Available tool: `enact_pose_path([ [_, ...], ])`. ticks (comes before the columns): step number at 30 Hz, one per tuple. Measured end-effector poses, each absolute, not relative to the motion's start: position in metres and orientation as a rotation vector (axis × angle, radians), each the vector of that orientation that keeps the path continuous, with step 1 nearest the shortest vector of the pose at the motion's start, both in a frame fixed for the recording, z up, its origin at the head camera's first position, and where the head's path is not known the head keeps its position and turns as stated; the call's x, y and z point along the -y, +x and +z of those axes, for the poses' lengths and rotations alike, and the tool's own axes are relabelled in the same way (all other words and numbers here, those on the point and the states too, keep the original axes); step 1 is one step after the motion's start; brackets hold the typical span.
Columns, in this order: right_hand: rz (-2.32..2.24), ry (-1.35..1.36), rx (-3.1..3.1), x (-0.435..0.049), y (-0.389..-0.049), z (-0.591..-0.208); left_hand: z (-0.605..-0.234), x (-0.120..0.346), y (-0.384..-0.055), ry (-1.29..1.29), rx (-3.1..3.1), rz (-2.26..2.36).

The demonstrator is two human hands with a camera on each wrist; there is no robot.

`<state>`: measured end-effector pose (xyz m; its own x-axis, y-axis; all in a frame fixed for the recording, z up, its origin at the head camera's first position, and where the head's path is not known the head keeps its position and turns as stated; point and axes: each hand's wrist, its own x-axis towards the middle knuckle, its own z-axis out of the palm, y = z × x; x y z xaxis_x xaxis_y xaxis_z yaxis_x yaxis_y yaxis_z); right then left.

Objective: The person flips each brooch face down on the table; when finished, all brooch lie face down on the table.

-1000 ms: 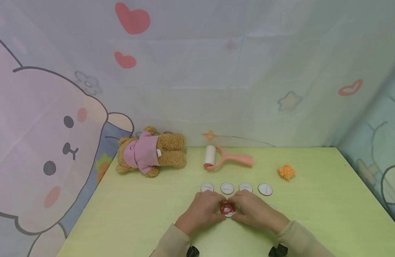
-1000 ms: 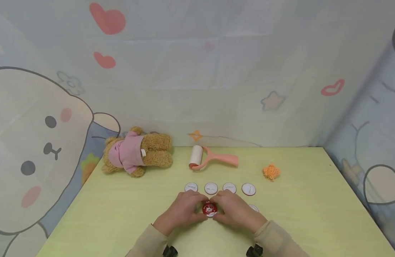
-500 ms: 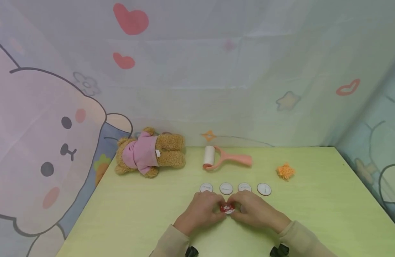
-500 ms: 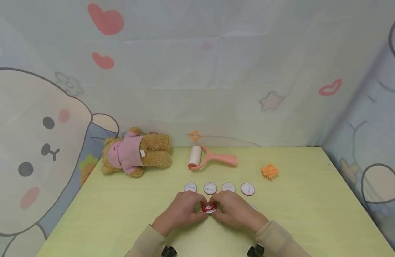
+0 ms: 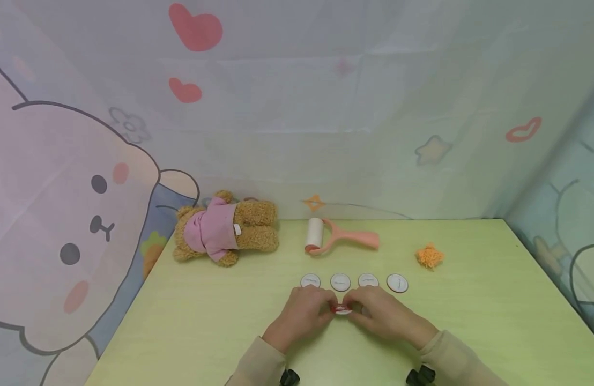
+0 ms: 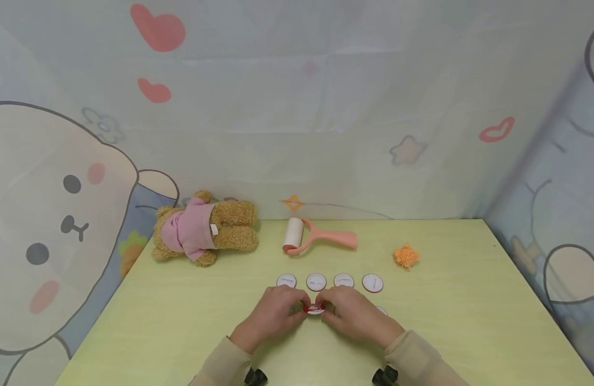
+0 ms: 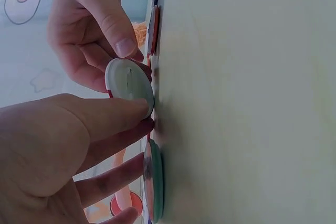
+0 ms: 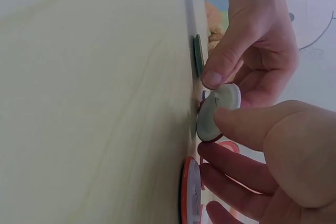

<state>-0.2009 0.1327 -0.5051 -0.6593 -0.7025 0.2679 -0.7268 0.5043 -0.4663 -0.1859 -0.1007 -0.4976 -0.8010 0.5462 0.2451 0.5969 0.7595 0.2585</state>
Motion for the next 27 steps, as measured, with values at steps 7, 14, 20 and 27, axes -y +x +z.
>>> enact_pose_path([
  [7, 0.848, 1.263, 2.706, -0.1329, -0.2021, -0.5031, -0.5003, 0.1005, -0.188, -0.908, 2.769, -0.475],
  [14, 0.826, 1.223, 2.688, -0.1313, -0.2011, -0.5024, -0.5031, 0.1006, -0.1906, -0.876, 2.754, -0.438],
  [20, 0.866, 1.149, 2.697, -0.1307, -0.2014, -0.5016, -0.4984, 0.1009, -0.1888, -0.855, 2.741, -0.481],
  [27, 0.914, 1.082, 2.708, -0.1319, -0.2002, -0.4993, -0.4943, 0.0989, -0.1872, -0.865, 2.712, -0.516],
])
